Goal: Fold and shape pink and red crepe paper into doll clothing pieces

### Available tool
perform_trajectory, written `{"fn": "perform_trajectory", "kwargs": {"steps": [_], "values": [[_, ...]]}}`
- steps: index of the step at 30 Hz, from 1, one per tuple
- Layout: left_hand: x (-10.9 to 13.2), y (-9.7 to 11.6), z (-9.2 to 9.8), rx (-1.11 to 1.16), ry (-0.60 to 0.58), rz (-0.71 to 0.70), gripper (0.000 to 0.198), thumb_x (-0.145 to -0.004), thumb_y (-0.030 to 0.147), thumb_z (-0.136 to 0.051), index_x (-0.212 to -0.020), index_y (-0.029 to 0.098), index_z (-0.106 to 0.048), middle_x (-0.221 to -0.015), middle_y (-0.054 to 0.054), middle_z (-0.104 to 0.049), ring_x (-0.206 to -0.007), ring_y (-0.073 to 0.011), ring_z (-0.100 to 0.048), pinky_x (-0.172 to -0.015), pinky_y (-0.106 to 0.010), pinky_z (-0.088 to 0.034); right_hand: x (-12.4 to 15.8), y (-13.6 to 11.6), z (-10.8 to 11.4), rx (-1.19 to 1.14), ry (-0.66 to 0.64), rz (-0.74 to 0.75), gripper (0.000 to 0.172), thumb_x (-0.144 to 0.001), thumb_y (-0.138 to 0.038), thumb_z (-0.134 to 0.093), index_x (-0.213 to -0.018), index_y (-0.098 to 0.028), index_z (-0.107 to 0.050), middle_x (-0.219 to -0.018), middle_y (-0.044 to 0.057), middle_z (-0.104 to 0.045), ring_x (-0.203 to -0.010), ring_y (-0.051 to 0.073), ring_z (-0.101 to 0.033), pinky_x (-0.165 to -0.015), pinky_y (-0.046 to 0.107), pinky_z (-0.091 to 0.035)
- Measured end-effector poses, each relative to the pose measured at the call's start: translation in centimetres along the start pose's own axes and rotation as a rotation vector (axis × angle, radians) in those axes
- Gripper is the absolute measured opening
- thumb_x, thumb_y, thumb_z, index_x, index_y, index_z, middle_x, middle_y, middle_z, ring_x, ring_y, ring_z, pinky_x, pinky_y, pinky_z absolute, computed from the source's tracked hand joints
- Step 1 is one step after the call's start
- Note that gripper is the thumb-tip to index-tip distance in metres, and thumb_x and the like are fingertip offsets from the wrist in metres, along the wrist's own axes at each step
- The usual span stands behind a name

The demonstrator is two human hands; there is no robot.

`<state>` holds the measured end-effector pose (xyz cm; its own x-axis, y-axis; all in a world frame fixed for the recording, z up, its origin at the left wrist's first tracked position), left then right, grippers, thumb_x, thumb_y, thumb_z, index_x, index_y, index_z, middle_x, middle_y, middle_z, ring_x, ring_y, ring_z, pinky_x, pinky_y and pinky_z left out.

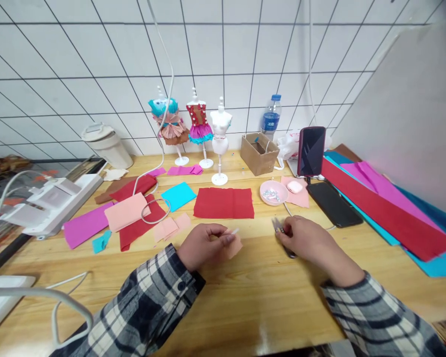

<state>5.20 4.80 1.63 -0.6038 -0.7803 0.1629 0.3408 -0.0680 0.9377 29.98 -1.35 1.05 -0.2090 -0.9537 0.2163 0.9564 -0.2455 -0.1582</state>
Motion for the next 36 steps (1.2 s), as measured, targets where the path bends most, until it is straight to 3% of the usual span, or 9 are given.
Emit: {"fn": "perform_trajectory", "kwargs": {"steps": [2,5,8,13,20,27,32,36], "values": [[0.0,-0.1,0.2,0.031,0.039,0.011,0.044,-0.076,0.057,-0.064,-0.068,0.013,-0.066,-0.063,-0.001,-0.058,-0.061,-0.0132,-0.049,-0.055,-0.022,-0.040,0.2,-1.0,0.2,-0.039,-0.038,0.119,0.011,-0.078,-0.027,-0.057,-0.069,-0.021,-0.054,-0.080,0.005,-0.064,-0.070,0.019,-0.058,-0.056,0.027,-0.030],[0.1,-0.5,0.4,0.119,0.057,0.049,0.044,-0.071,0.057,-0.069,-0.068,0.012,-0.065,-0.063,-0.001,-0.058,-0.059,-0.0124,-0.048,-0.052,-0.022,-0.038,0.5,-3.0,1.1,-0.097,0.027,0.211,0.007,-0.082,-0.021,-0.049,-0.074,-0.022,-0.048,-0.072,0.003,-0.060,-0.065,0.018,-0.054,-0.056,0.027,-0.027],[0.2,-0.9,0.2,0.261,0.047,0.082,0.044,-0.069,0.055,-0.073,-0.070,0.011,-0.065,-0.062,-0.001,-0.056,-0.057,-0.0107,-0.047,-0.051,-0.021,-0.036,0.6,-5.7,1.5,-0.256,0.109,0.278,0.005,-0.091,-0.025,-0.038,-0.087,-0.023,-0.041,-0.069,0.000,-0.057,-0.061,0.018,-0.053,-0.056,0.027,-0.027],[0.4,-1.3,0.0,0.460,0.036,0.107,0.041,-0.070,0.052,-0.074,-0.070,0.012,-0.062,-0.060,0.002,-0.052,-0.053,-0.0080,-0.042,-0.049,-0.020,-0.033,0.6,-8.4,-0.4,-0.630,0.044,0.379,0.024,-0.098,-0.047,-0.030,-0.095,-0.024,-0.038,-0.072,-0.001,-0.056,-0.064,0.019,-0.055,-0.062,0.028,-0.036],[0.3,-1.7,0.0,0.336,0.052,0.109,0.038,-0.074,0.050,-0.071,-0.075,0.012,-0.067,-0.063,0.002,-0.055,-0.058,-0.0092,-0.044,-0.055,-0.021,-0.033,1.1,-8.5,-2.2,-0.675,-0.085,0.458,0.039,-0.099,-0.053,-0.019,-0.086,-0.024,-0.042,-0.074,0.000,-0.056,-0.070,0.019,-0.054,-0.067,0.030,-0.038],[0.3,-1.4,-0.4,0.265,0.024,0.072,0.038,-0.076,0.051,-0.068,-0.076,0.013,-0.065,-0.070,0.000,-0.059,-0.064,-0.0119,-0.048,-0.061,-0.023,-0.038,1.4,-8.6,-2.1,-0.604,-0.115,0.433,0.039,-0.099,-0.054,-0.019,-0.089,-0.025,-0.044,-0.075,0.000,-0.057,-0.070,0.020,-0.055,-0.066,0.030,-0.037],[0.4,-1.4,-0.3,0.267,0.092,0.111,0.040,-0.075,0.052,-0.067,-0.070,0.014,-0.058,-0.061,0.004,-0.049,-0.058,-0.0098,-0.042,-0.055,-0.022,-0.032,1.4,-8.2,-1.8,-0.613,-0.065,0.389,0.038,-0.100,-0.051,-0.018,-0.086,-0.024,-0.041,-0.075,0.000,-0.056,-0.070,0.019,-0.055,-0.066,0.030,-0.037],[0.4,-1.3,-0.4,0.228,0.077,0.118,0.041,-0.075,0.054,-0.066,-0.078,0.013,-0.062,-0.066,0.002,-0.054,-0.061,-0.0115,-0.045,-0.057,-0.023,-0.034,1.4,-8.2,-1.8,-0.553,-0.116,0.402,0.037,-0.100,-0.051,-0.021,-0.087,-0.025,-0.043,-0.074,0.000,-0.058,-0.070,0.019,-0.056,-0.064,0.029,-0.036]]}}
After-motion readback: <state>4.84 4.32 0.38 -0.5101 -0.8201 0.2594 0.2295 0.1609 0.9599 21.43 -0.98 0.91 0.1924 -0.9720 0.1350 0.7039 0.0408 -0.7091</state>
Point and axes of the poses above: each hand's wrist, its own x-axis away from the middle knuckle, its own z-axis out of the back of the hand, y = z × x, the point moved 4 cm from there along -x, towards the middle knuckle
